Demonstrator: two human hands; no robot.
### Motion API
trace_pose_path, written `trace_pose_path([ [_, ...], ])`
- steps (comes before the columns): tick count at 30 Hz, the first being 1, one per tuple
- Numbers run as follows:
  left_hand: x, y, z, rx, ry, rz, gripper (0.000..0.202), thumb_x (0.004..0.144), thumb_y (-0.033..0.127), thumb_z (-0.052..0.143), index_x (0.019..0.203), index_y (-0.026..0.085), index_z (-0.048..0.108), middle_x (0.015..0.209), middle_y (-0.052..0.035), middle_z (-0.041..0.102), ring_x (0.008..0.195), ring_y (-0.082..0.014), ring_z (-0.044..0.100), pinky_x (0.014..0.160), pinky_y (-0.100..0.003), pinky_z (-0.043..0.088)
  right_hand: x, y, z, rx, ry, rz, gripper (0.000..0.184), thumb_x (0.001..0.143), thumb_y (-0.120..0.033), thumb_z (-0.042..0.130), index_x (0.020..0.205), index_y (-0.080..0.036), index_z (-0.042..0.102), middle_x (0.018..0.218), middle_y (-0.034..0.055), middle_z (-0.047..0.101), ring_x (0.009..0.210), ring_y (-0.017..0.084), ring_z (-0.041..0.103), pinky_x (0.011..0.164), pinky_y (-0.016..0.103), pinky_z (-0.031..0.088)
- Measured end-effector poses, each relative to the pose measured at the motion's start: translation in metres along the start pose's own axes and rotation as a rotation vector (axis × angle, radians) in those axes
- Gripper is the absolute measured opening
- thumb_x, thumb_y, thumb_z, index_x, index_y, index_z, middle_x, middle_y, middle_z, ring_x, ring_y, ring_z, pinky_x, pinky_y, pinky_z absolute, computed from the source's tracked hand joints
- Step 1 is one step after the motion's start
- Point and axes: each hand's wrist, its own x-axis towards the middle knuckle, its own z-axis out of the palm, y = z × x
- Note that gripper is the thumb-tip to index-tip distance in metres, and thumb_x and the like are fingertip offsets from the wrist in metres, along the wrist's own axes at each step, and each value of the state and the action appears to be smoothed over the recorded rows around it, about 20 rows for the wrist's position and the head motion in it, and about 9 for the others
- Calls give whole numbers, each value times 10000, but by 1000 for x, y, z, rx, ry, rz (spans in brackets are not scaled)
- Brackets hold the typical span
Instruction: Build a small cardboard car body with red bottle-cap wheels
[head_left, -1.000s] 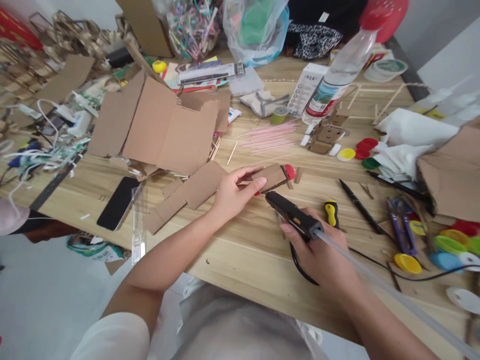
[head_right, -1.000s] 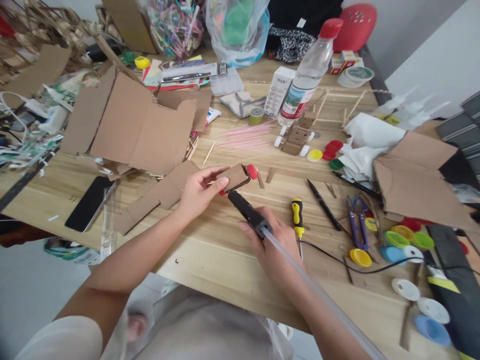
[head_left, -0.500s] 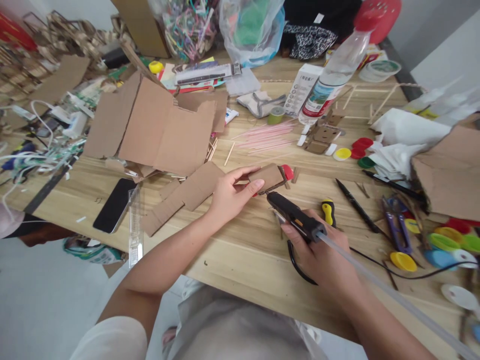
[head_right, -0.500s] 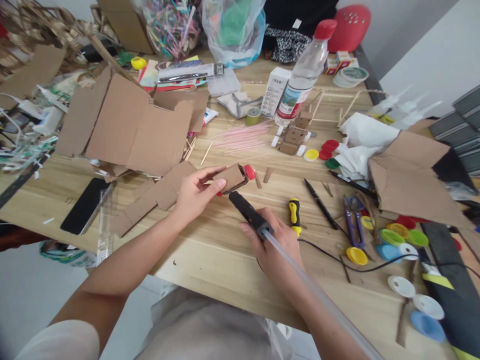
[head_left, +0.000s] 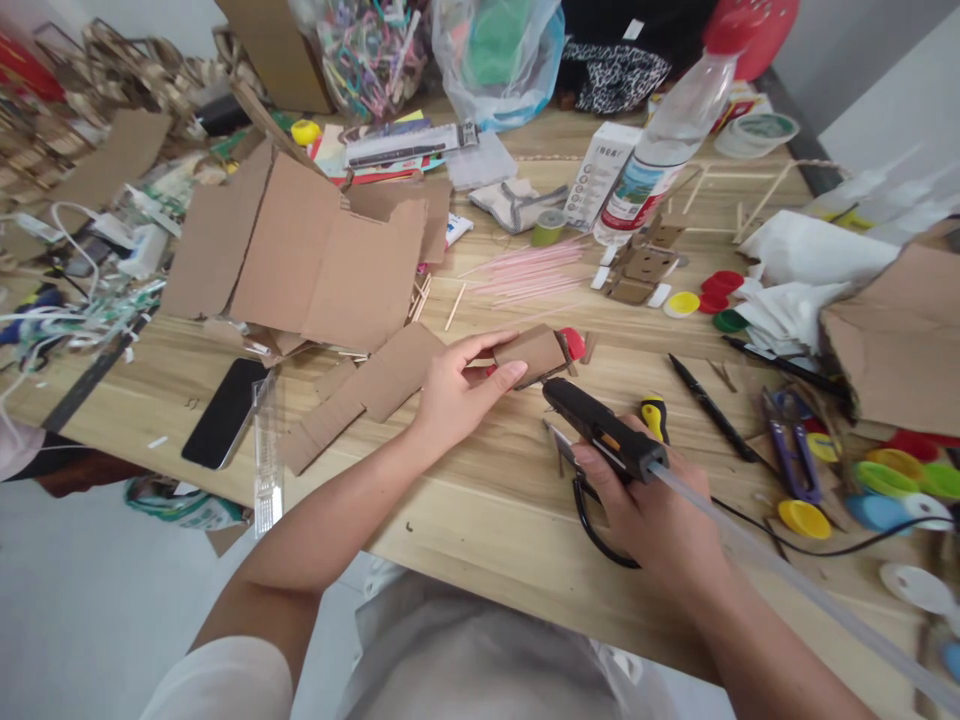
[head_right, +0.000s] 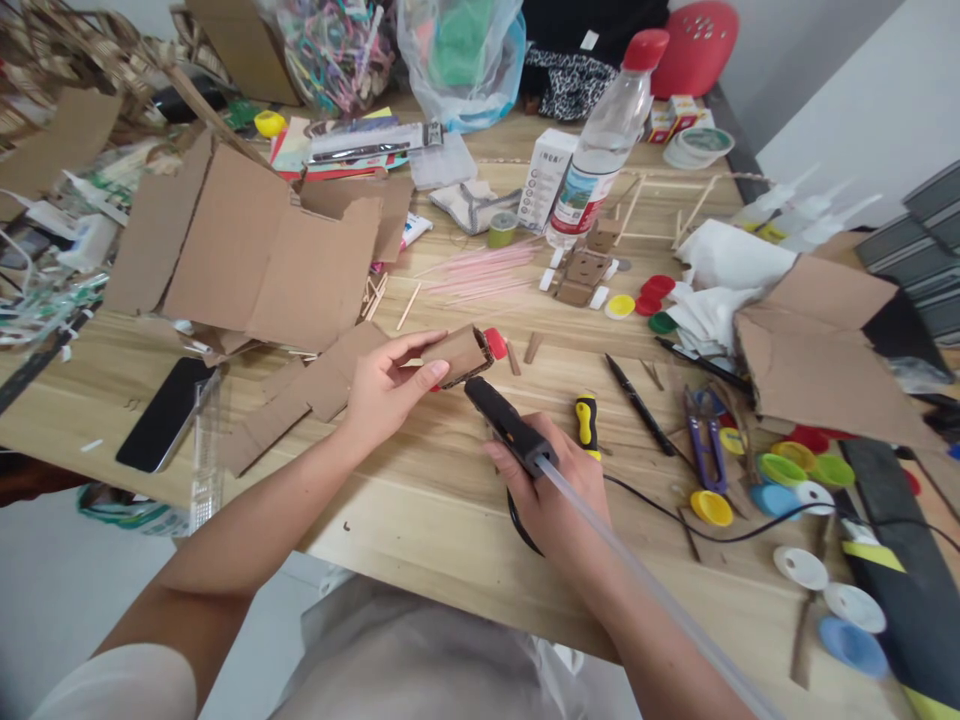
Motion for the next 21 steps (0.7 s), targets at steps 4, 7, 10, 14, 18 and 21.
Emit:
trace_pose_path([
  [4, 0, 2, 1, 13, -5, 2, 529, 777, 610, 839, 1108, 198, 813, 1187, -128, 813, 1059, -263, 781, 859, -342, 667, 1, 0, -1, -20, 39, -33, 517, 1052, -658, 331, 767, -290, 557, 535, -12, 584, 430, 203, 575, 418, 317, 321],
  [7, 0, 3, 1, 42, -13, -7, 573, 778, 655, 818, 1122, 197, 807, 1209, -135, 805, 1062, -271, 782, 867, -355, 667, 0, 1, -1, -39, 44, -16, 497, 1054, -619, 351, 735, -289, 543, 505, -25, 525, 389, 185, 505, 414, 318, 307],
  [10, -1, 3, 1, 67, -9, -6, 575, 777, 668, 811, 1115, 204, 809, 1206, -133, 807, 1085, -278, 777, 905, -370, 659, 0, 3, -2, -42, 39, 20, 451, 1038, -570, 402, 698, -293, 508, 466, -42, 441, 371, 181, 455, 420, 318, 314],
  [14, -1, 5, 1, 63, -6, -9, 546, 779, 646, 820, 1104, 207, 815, 1201, -129, 810, 1063, -274, 780, 889, -369, 661, 0, 4, -3, -8, 36, 44, 409, 1013, -532, 442, 680, -296, 479, 465, -36, 447, 400, 198, 491, 438, 320, 352],
  [18, -2, 6, 0, 38, 0, -13, 514, 772, 606, 840, 1096, 207, 819, 1184, -124, 814, 1036, -260, 782, 860, -351, 664, 0, 3, -4, -14, 31, 60, 409, 1006, -542, 449, 679, -298, 471, 496, -22, 503, 432, 204, 531, 442, 317, 357],
  [21, -2, 7, 0, 29, 2, -22, 508, 760, 589, 856, 1094, 208, 818, 1183, -122, 813, 1051, -260, 772, 856, -344, 661, -1, 4, -6, -51, 34, 58, 402, 1010, -530, 461, 682, -299, 485, 497, -29, 497, 425, 199, 515, 432, 316, 337],
])
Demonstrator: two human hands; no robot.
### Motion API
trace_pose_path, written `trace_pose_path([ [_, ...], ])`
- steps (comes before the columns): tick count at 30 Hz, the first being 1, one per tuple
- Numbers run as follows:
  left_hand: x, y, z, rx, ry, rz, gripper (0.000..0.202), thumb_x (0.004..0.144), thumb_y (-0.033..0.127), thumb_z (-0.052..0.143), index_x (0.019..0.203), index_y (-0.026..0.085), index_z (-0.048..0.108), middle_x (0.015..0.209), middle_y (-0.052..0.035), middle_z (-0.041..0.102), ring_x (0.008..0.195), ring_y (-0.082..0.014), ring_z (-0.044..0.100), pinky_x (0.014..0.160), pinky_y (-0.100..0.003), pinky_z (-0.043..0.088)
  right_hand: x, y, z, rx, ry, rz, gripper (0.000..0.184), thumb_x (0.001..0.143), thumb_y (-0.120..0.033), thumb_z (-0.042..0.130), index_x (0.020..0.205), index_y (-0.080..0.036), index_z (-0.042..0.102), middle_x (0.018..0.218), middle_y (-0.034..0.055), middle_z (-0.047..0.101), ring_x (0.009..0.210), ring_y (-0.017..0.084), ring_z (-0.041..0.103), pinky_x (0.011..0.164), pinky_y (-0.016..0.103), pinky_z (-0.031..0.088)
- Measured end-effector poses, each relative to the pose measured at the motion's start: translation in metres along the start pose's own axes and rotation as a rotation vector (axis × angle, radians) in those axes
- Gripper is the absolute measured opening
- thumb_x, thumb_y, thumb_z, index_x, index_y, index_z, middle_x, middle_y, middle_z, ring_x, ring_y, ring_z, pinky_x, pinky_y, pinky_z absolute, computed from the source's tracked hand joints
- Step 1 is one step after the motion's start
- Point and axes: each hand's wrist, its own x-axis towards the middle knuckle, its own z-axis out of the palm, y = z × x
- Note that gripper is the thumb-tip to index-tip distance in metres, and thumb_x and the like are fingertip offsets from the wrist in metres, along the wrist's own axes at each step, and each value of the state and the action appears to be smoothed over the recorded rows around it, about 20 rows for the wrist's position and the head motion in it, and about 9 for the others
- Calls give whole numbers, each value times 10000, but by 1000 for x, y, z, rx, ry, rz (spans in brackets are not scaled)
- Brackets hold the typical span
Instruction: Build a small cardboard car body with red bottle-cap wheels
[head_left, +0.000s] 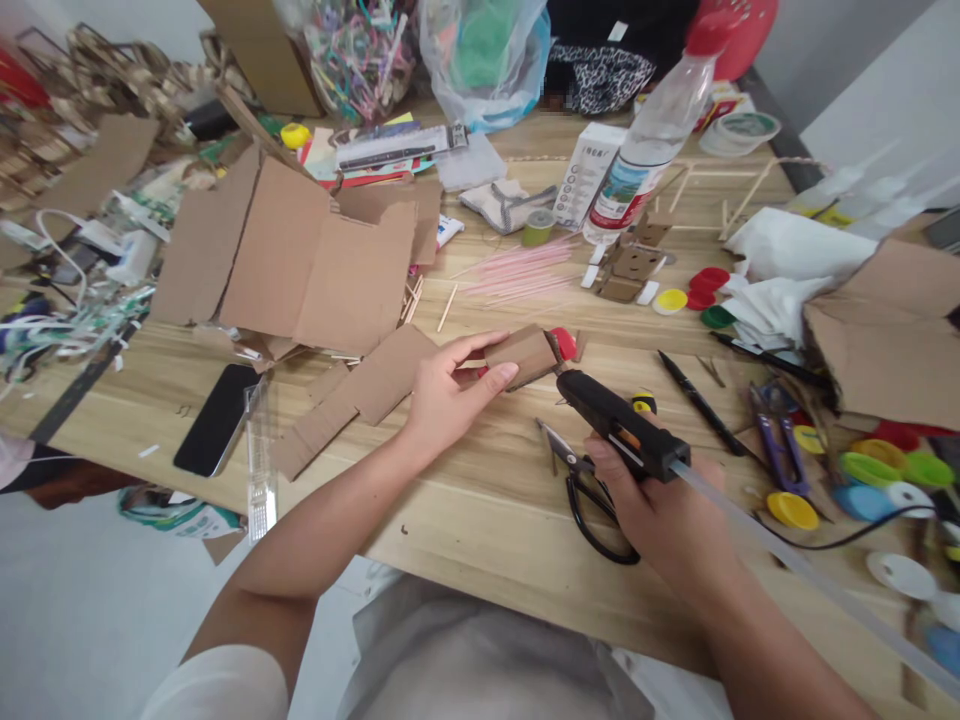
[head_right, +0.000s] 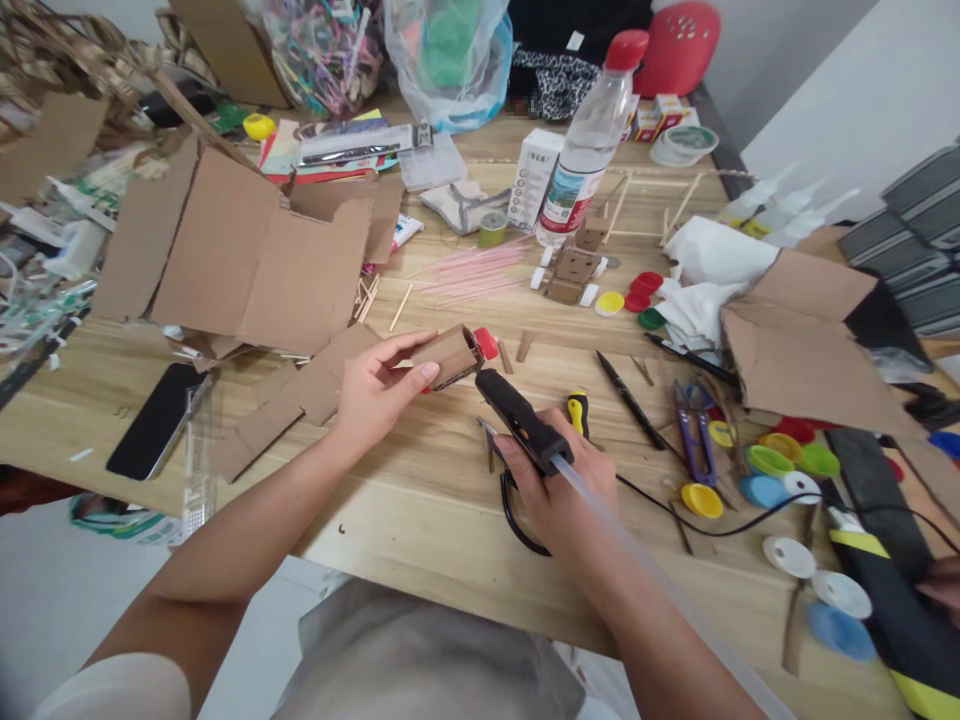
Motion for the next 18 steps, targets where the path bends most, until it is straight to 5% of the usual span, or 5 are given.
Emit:
trace_pose_path([
  [6, 1, -2, -1, -24, -2, -24, 540, 738, 599, 869, 1106, 208, 814, 1185, -125, 807, 1048, -260, 764, 829, -338, 661, 0, 0, -2, 17, 21, -4, 363, 995, -498, 512, 694, -296, 500, 525, -31, 517, 441, 191, 532, 446, 311, 360],
  [13, 3, -3, -4, -82, 0, -50, 545, 711, 602, 884, 1088, 213, 823, 1155, -114, 818, 1022, -262, 771, 751, -321, 657, -1, 1, -5, 175, 0, 161, 373, 919, -562, 590, 668, -294, 530, 531, -6, 565, 484, 216, 575, 472, 332, 428],
  [18, 4, -4, -2, -140, 0, -69, 542, 695, 612, 892, 1072, 228, 828, 1159, -104, 822, 1047, -273, 777, 756, -324, 652, 12, -3, -10, 632, -19, 320, 386, 880, -599, 668, 702, -261, 610, 557, -17, 604, 447, 160, 533, 456, 308, 453],
])
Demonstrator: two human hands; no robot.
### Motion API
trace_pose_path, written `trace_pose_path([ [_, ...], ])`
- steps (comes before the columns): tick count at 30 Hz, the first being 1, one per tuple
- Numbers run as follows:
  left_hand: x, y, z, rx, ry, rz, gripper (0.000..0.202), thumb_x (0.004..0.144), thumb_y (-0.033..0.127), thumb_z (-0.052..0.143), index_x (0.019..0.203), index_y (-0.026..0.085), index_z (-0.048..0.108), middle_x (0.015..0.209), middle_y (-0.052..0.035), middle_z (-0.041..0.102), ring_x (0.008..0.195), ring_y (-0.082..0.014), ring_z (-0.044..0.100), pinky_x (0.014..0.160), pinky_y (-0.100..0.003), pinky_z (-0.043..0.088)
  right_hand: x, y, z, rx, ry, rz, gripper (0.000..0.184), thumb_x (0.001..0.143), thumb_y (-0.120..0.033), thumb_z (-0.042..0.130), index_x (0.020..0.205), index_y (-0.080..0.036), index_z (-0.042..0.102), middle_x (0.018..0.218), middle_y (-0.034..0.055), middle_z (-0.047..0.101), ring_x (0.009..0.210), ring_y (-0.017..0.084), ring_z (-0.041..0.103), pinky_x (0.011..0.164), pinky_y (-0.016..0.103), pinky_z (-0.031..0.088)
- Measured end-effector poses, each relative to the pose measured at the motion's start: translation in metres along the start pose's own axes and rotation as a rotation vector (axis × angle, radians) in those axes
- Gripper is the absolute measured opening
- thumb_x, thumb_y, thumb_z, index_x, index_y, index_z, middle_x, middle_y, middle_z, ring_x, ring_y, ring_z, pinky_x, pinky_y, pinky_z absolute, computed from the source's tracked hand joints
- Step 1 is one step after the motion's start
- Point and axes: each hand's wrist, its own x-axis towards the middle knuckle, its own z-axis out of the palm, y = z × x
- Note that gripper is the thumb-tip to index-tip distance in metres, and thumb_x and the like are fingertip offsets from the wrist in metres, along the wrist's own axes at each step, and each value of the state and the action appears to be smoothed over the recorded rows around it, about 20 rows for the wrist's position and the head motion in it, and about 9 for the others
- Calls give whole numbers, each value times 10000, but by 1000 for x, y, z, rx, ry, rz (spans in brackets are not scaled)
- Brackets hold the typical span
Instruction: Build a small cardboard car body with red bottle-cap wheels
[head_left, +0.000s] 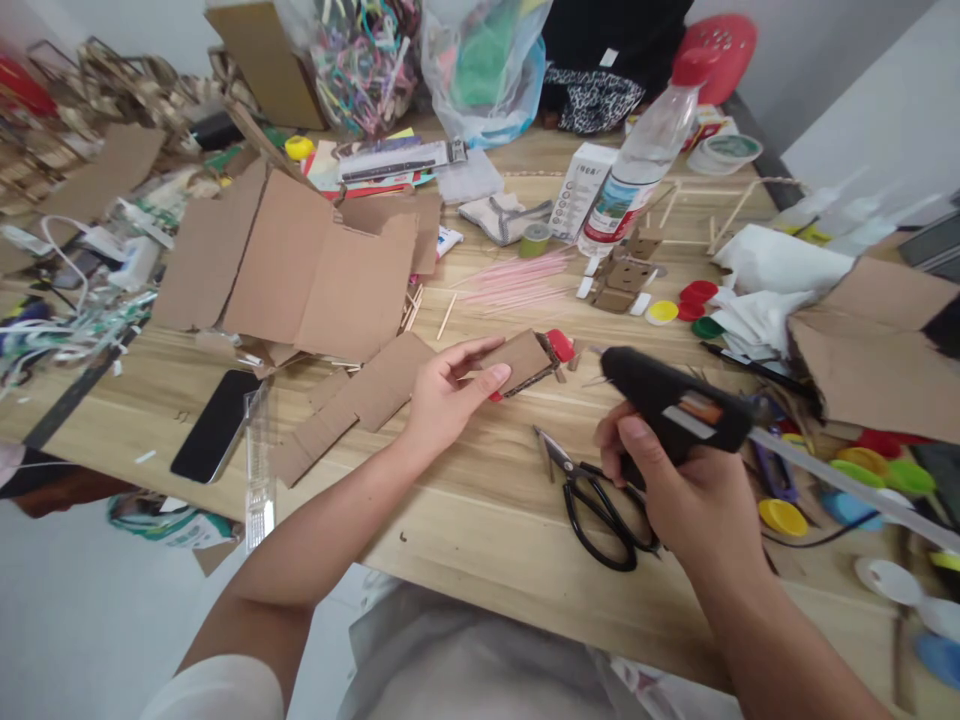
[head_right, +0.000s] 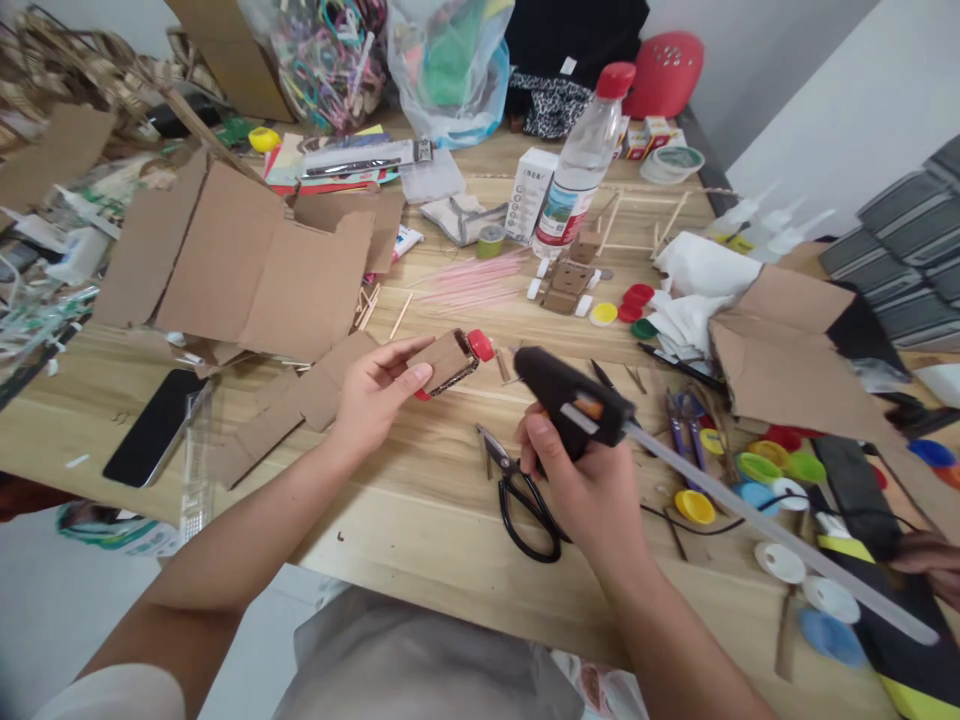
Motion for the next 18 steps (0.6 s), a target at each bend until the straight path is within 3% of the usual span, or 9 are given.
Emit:
trace_pose_path([
  [2, 0, -1, 2, -40, -2, -13, 550, 680, 625, 899, 1059, 232, 828, 1155, -98, 824, 1057, -272, 777, 791, -331, 649, 6, -6, 4, 226, 35, 52, 339, 780, -549, 802, 762, -261, 624, 688, -7, 698, 506, 152, 582, 506, 307, 503],
  [6, -2, -1, 5, -100, 11, -22, 583, 650, 647, 911, 1045, 227, 825, 1128, -90, 830, 1035, -257, 778, 832, -332, 639, 16, -8, 19, 486, 93, 155, 445, 597, -379, 946, 861, -275, 603, 891, 9, 798, 797, 219, 761, 731, 349, 608],
  [10, -5, 3, 9, -94, -2, -14, 596, 669, 681, 885, 1058, 235, 816, 1082, -80, 835, 971, -243, 781, 806, -334, 635, 19, -3, 40, 606, 121, 151, 473, 605, -357, 944, 868, -281, 557, 927, 10, 809, 1033, 280, 788, 975, 456, 594],
  [14, -8, 5, 12, -83, -17, 15, 568, 694, 689, 867, 1052, 252, 814, 1090, -72, 833, 956, -232, 780, 785, -326, 634, 15, -4, 52, 657, 157, 131, 467, 625, -337, 924, 882, -295, 536, 868, -31, 792, 1046, 266, 785, 1040, 478, 577],
  [18, -10, 6, 14, -57, -26, 21, 547, 698, 687, 865, 1039, 262, 815, 1121, -70, 830, 960, -229, 782, 770, -314, 633, 9, -5, 54, 571, 187, 113, 433, 666, -327, 892, 906, -305, 532, 881, -40, 771, 1098, 263, 764, 1030, 474, 589],
])
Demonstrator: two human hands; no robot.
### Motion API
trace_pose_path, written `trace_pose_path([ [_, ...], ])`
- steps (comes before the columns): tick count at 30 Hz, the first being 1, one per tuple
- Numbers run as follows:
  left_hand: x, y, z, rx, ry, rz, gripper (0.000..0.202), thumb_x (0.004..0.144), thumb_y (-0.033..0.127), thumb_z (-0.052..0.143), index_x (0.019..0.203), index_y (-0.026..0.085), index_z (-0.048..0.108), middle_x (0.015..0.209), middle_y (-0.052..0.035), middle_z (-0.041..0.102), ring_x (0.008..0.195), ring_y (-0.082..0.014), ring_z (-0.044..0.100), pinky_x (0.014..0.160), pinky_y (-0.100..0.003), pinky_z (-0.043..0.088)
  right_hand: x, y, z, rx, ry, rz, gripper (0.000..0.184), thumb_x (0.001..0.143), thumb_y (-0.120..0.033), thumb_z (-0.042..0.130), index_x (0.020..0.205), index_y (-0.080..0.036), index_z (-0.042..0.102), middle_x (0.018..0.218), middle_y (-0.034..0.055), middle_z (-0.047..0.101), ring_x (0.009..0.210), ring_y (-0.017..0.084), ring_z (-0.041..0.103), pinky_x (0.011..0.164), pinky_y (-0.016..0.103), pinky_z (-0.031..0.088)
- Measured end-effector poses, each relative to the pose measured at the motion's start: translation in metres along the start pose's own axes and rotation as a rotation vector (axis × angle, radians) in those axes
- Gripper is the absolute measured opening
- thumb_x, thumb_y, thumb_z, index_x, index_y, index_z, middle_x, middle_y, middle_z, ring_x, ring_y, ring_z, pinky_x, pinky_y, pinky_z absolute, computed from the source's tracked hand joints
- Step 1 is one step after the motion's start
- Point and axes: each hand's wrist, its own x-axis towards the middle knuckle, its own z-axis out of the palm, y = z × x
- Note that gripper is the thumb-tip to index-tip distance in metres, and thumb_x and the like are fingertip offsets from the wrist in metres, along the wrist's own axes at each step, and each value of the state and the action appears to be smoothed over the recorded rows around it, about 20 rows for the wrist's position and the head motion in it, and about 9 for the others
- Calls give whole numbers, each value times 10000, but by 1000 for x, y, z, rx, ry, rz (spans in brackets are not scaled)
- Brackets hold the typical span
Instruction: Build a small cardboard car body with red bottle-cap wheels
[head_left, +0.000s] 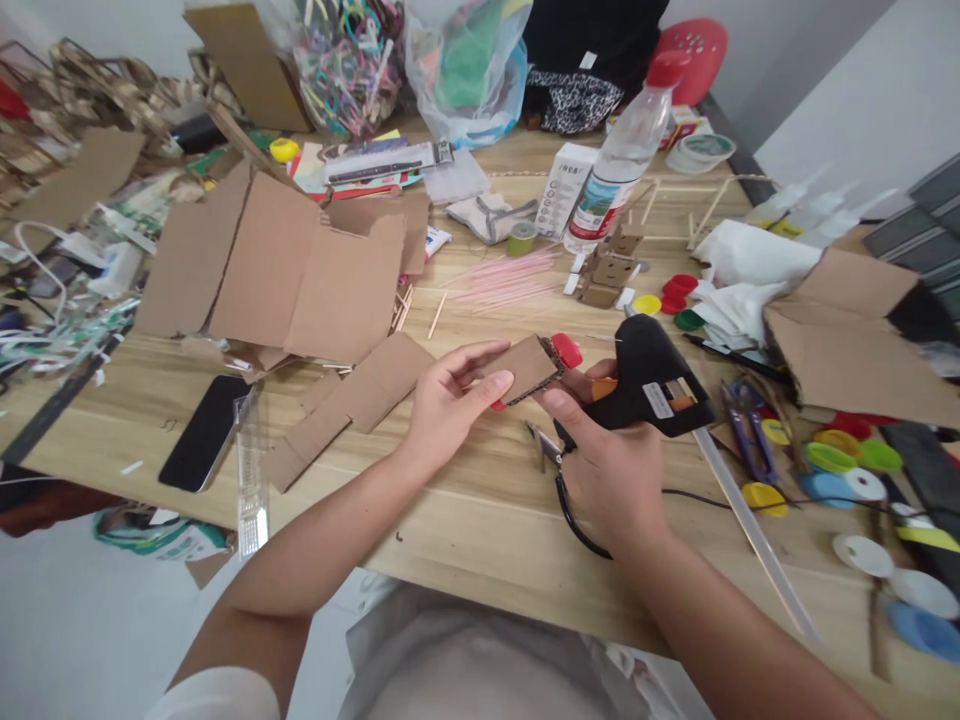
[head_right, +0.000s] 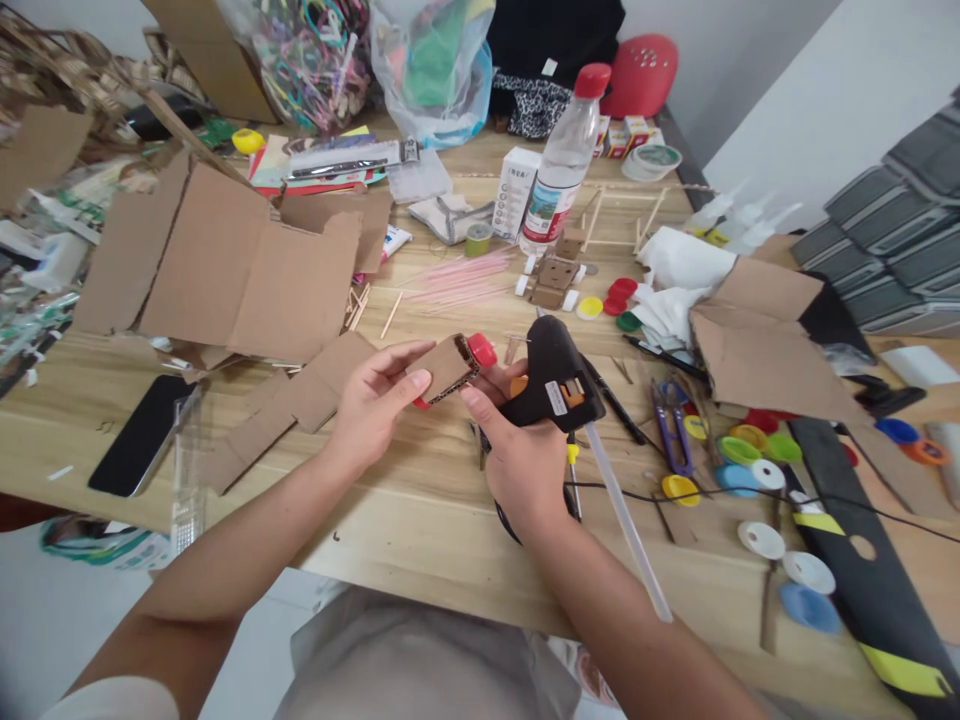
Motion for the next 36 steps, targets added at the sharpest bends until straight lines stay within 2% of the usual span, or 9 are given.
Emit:
trace_pose_path([
  [3, -1, 0, 1, 25, -19, 9, 530, 723, 669, 857, 1057, 259, 812, 1148, -77, 825, 993, -235, 783, 778, -310, 633, -2, 2, 0, -75, 34, -37, 398, 707, -350, 866, 926, -302, 538, 883, -36, 757, 1080, 263, 761, 995, 478, 605],
  [7, -3, 1, 1, 40, -26, 44, 498, 765, 646, 838, 1069, 252, 807, 1156, -83, 821, 1065, -245, 774, 808, -309, 633, -3, 5, 3, -61, 72, -55, 414, 695, -387, 867, 941, -300, 545, 868, -41, 747, 1044, 255, 767, 996, 474, 612],
  [16, -7, 4, 4, 227, 5, 162, 446, 889, 613, 729, 1109, 230, 796, 1154, -100, 814, 1051, -236, 771, 886, -330, 631, -4, 9, 4, -60, 77, -42, 417, 669, -419, 883, 921, -301, 572, 905, -11, 774, 1015, 279, 783, 1011, 502, 624],
  [19, -7, 10, 2, 317, -29, 174, 425, 904, 583, 721, 1135, 235, 797, 1190, -104, 810, 1082, -248, 765, 892, -332, 632, -4, 15, 1, -93, 108, -26, 386, 675, -470, 862, 908, -289, 613, 953, 9, 791, 1003, 281, 779, 1021, 514, 617],
  [22, -6, 16, -1, 374, -83, 176, 430, 874, 565, 764, 1160, 246, 801, 1227, -102, 805, 1127, -263, 758, 926, -339, 629, -5, 16, 0, -146, 104, -54, 324, 702, -449, 847, 872, -284, 626, 937, 18, 786, 996, 281, 777, 1003, 506, 625],
  [28, -6, 17, -2, 312, -95, 146, 490, 877, 618, 741, 1163, 226, 803, 1196, -106, 817, 1088, -267, 779, 896, -336, 646, -7, 9, 3, -96, 92, -49, 358, 689, -420, 851, 924, -293, 613, 828, -15, 758, 1006, 285, 781, 1012, 518, 616],
  [33, -6, 16, -1, 309, -98, 117, 503, 878, 638, 728, 1149, 222, 809, 1182, -112, 819, 1074, -271, 780, 872, -330, 650, -7, 10, 3, -95, 90, -61, 329, 688, -381, 842, 888, -293, 596, 843, -9, 756, 1008, 273, 774, 1033, 503, 602],
  [36, -6, 17, -1, 325, -111, 146, 468, 905, 596, 717, 1176, 224, 802, 1197, -105, 816, 1091, -265, 779, 879, -321, 649, -7, 11, 2, -103, 86, -60, 351, 694, -386, 848, 893, -299, 573, 867, -7, 764, 1035, 275, 771, 1057, 511, 587],
])
